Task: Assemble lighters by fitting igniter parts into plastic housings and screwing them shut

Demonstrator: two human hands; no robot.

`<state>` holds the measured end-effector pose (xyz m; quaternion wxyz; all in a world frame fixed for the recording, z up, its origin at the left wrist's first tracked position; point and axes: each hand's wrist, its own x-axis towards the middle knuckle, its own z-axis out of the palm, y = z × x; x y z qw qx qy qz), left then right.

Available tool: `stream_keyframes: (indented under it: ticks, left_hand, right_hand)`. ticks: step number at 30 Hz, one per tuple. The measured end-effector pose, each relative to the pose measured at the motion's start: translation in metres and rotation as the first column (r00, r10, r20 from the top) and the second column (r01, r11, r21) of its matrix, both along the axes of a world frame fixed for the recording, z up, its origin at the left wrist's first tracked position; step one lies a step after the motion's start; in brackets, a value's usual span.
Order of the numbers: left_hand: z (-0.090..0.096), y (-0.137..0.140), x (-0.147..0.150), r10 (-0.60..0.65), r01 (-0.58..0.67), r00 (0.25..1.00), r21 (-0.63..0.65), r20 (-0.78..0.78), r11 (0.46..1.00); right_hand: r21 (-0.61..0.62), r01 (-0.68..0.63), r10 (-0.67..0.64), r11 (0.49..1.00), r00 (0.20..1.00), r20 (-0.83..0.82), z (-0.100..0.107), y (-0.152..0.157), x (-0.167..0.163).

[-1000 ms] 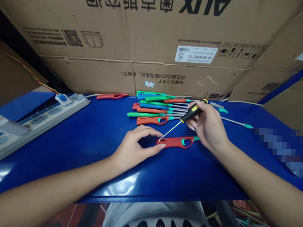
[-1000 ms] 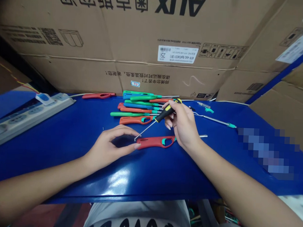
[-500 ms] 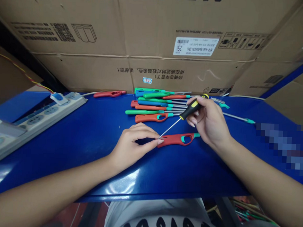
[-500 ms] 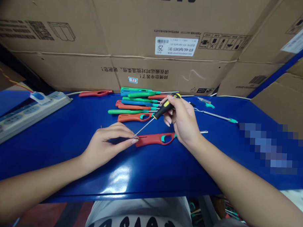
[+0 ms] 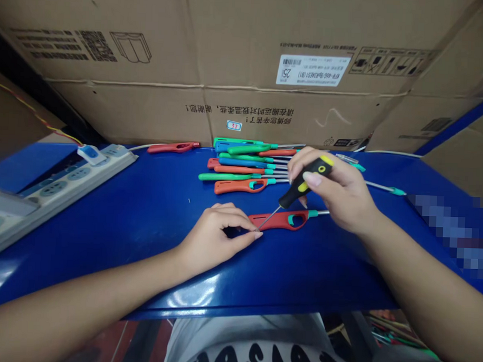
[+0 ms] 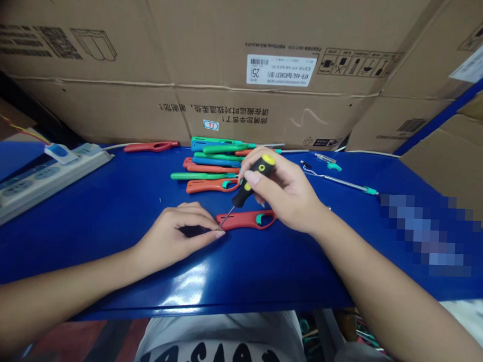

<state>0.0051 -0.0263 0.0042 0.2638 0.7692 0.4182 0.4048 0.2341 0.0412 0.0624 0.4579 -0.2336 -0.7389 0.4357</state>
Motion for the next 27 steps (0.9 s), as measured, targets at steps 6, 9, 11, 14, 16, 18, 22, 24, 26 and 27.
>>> stream_keyframes:
  ticks: [6,9,11,14,16,18,22,24,26,27]
  left_hand:
    - [0.0,-0.008,0.007,-0.178,0.171,0.981,-0.097,-0.07,0.98]
    - [0.0,-0.009,0.009,-0.224,0.217,0.974,-0.114,-0.045,0.969]
    - [-0.001,-0.009,0.009,-0.222,0.219,0.975,-0.119,-0.01,0.968]
    - [-0.001,-0.006,0.008,-0.196,0.198,0.98,-0.107,0.03,0.974]
    - [-0.001,-0.003,0.006,-0.14,0.142,0.99,-0.055,0.033,0.988]
    - [-0.002,0.001,0.003,-0.068,0.068,0.998,0.014,0.013,0.998]
    - [-0.006,0.007,-0.002,-0.006,0.011,0.996,0.055,-0.09,0.998]
    - [-0.009,0.007,-0.003,-0.021,0.026,0.989,0.035,-0.143,0.999]
    - [-0.011,0.006,-0.003,-0.043,0.047,0.984,0.021,-0.172,0.999]
    - [-0.011,0.006,-0.002,-0.053,0.057,0.983,0.016,-0.179,0.998]
  right_hand:
    - [0.134,-0.065,0.052,0.989,0.994,0.094,-0.001,-0.017,-0.007]
    - [0.328,0.013,-0.039,0.945,0.996,0.075,-0.011,-0.022,-0.013]
    - [0.369,-0.006,-0.029,0.93,0.996,0.089,-0.017,-0.024,-0.016]
    - [0.367,0.028,-0.057,0.93,0.996,0.067,-0.022,-0.024,-0.018]
    - [0.388,0.121,-0.137,0.914,0.99,0.015,-0.024,-0.023,-0.02]
    - [0.42,0.198,-0.209,0.886,0.978,-0.021,-0.027,-0.02,-0.021]
    - [0.451,0.261,-0.275,0.853,0.961,-0.037,-0.033,-0.013,-0.024]
    - [0.453,0.281,-0.29,0.846,0.956,-0.052,-0.035,-0.01,-0.025]
    - [0.46,0.287,-0.287,0.841,0.955,-0.071,-0.037,-0.009,-0.027]
    - [0.465,0.285,-0.284,0.838,0.956,-0.076,-0.037,-0.008,-0.027]
